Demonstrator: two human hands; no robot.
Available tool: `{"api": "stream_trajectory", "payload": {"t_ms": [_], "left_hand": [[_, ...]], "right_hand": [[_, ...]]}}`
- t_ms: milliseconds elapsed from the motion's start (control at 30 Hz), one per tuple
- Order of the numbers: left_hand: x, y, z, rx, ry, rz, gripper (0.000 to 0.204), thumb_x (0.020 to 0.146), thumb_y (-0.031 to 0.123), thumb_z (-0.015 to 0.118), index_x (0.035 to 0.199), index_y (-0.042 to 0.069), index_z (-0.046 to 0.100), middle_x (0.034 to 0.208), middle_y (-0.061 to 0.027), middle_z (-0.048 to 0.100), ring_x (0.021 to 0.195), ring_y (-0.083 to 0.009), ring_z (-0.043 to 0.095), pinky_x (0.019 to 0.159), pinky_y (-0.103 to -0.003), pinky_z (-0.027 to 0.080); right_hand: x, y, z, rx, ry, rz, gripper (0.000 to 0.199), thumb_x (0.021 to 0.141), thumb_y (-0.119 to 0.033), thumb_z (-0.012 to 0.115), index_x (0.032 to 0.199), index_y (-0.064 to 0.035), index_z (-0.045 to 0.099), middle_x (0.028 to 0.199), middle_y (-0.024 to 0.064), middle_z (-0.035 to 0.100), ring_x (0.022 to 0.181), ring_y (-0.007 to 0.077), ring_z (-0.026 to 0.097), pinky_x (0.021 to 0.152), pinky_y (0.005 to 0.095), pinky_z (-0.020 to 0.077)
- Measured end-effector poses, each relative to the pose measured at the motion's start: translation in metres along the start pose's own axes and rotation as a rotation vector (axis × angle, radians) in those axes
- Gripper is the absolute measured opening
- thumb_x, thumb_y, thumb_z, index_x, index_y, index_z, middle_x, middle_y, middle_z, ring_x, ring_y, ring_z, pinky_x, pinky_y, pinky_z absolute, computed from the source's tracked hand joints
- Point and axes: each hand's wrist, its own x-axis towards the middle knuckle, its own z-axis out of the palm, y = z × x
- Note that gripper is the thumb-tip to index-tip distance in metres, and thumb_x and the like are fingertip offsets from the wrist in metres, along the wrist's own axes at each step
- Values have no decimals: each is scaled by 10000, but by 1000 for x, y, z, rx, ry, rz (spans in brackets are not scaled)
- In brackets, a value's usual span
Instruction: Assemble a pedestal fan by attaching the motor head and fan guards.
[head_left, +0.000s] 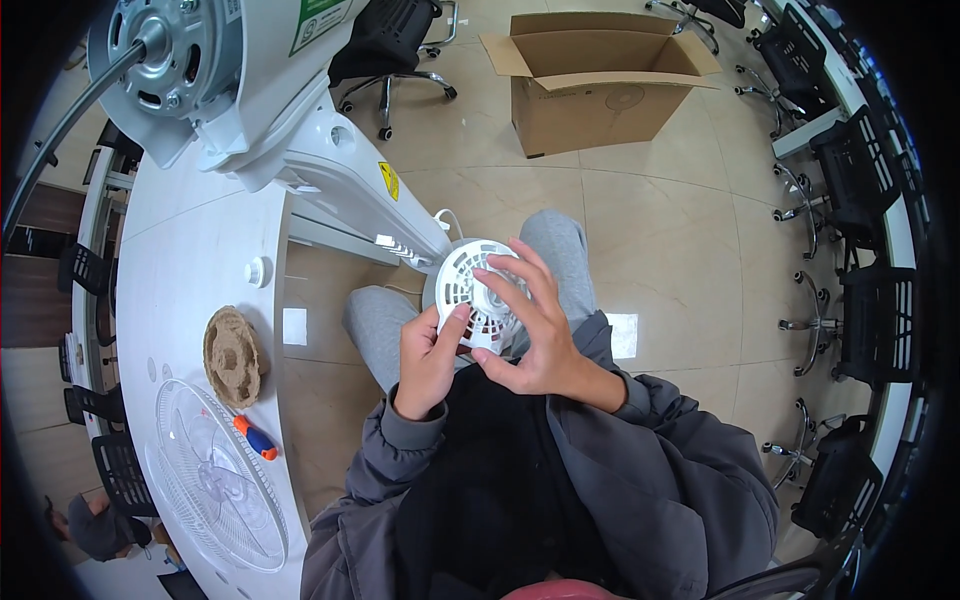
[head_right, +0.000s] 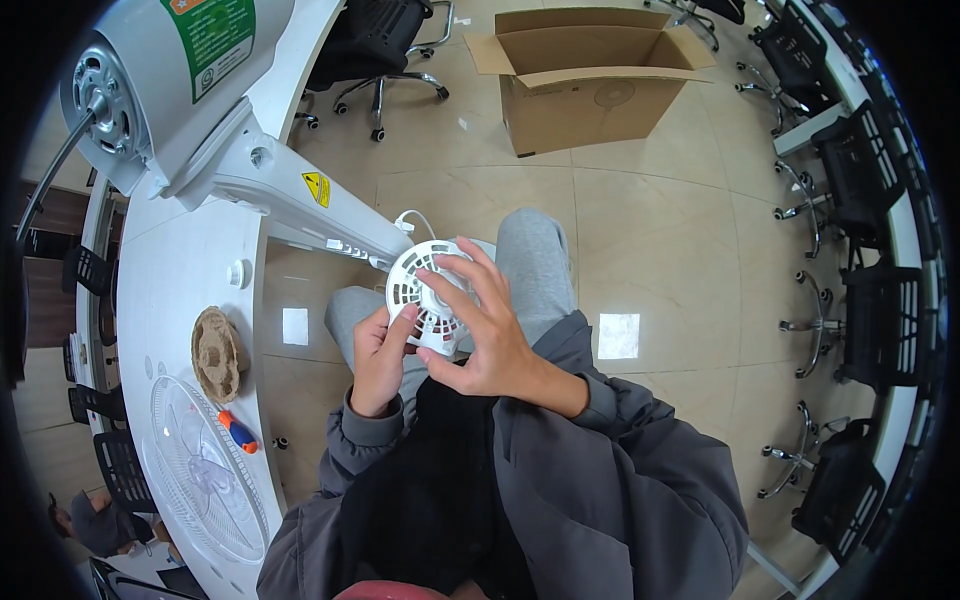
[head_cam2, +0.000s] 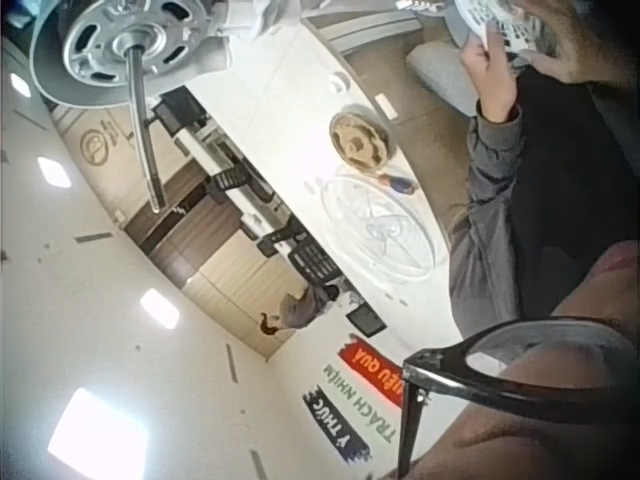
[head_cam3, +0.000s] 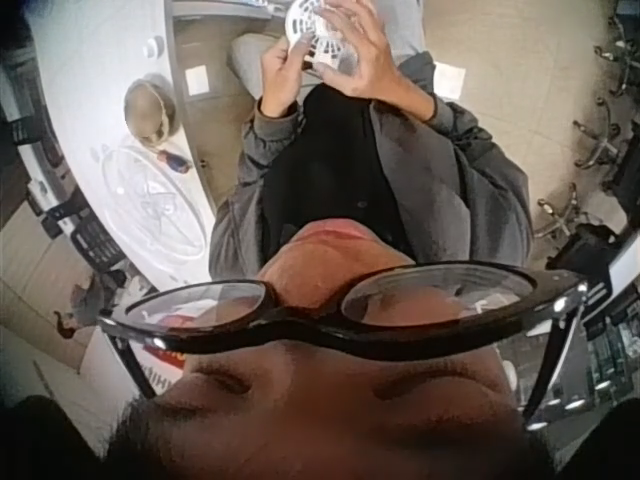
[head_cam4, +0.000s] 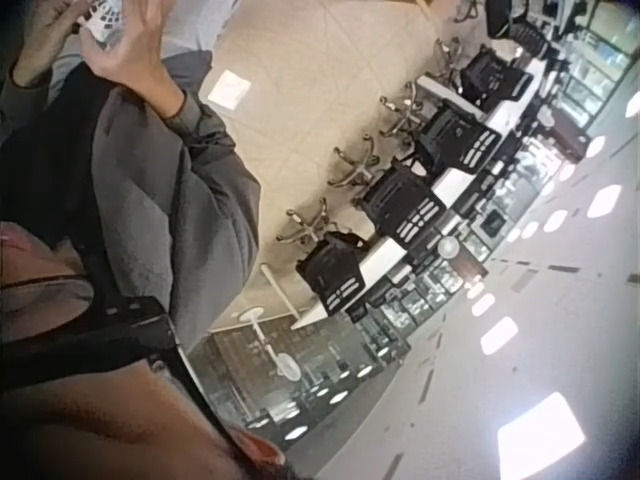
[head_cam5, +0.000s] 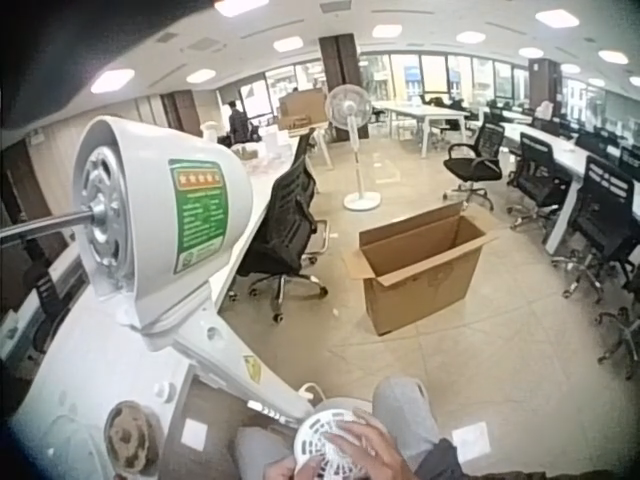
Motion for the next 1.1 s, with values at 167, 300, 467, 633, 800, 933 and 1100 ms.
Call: {"api": "stream_trajectory", "payload": {"t_ms": [167, 300, 467, 633, 800, 933, 1100], "left_hand": [[-1, 3, 0, 54, 23, 18, 267, 1037, 205, 575, 1100, -35, 674, 906, -50, 688, 786, -86, 643, 656, -250, 549], [-1, 3, -1, 89, 25, 25, 264, 1038, 201, 572, 1099, -34, 675, 902, -53, 692, 790, -86, 644, 654, -252, 551], [-2, 1, -1, 14, 9, 10, 271, 1037, 213, 576, 1094, -32, 677, 905, -45, 695, 792, -79, 643, 648, -238, 542], [-2, 0, -3, 97, 10, 32, 286, 1040, 232, 571, 1101, -26, 678, 920, -43, 703, 793, -73, 647, 648, -232, 540], [-2, -3, -3, 61, 28, 18, 285, 1040, 237, 572, 1101, -22, 675, 903, -33, 696, 777, -64, 639, 639, -223, 532], [-2, -3, -4, 39, -4, 17, 281, 1039, 234, 574, 1090, -22, 676, 891, -28, 691, 775, -63, 640, 639, -222, 531], [-2, -2, -3, 71, 36, -6, 270, 1037, 224, 578, 1081, -23, 679, 868, -27, 690, 758, -61, 637, 641, -228, 528]], "right_hand": [[2, 1, 1, 14, 93, 104, 706, 694, -220, 783, 1332, -4, 569, 1386, 225, 478, 1372, 483, 381, 1117, 543, 315], [2, 1, -1, -107, 51, 91, 725, 689, -214, 792, 1347, -16, 558, 1380, 214, 476, 1370, 481, 380, 1101, 551, 324], [3, -4, 1, 2, 10, 11, 714, 681, -202, 807, 1329, -15, 571, 1375, 207, 486, 1359, 469, 399, 1098, 536, 335], [2, -1, 3, -68, 102, 107, 686, 671, -201, 840, 1287, -12, 604, 1340, 200, 520, 1295, 437, 464, 1058, 495, 389], [-1, 1, 6, -46, 71, 184, 602, 689, -137, 864, 1220, 30, 633, 1285, 187, 582, 1144, 362, 557, 960, 433, 471], [4, 5, 3, 24, 39, 104, 613, 736, -72, 807, 1309, -9, 600, 1303, 173, 577, 1180, 379, 543, 981, 456, 450], [6, 1, -7, 66, 11, 26, 822, 709, -78, 759, 1451, 42, 427, 1405, 198, 549, 1358, 405, 466, 1110, 484, 359]]}}
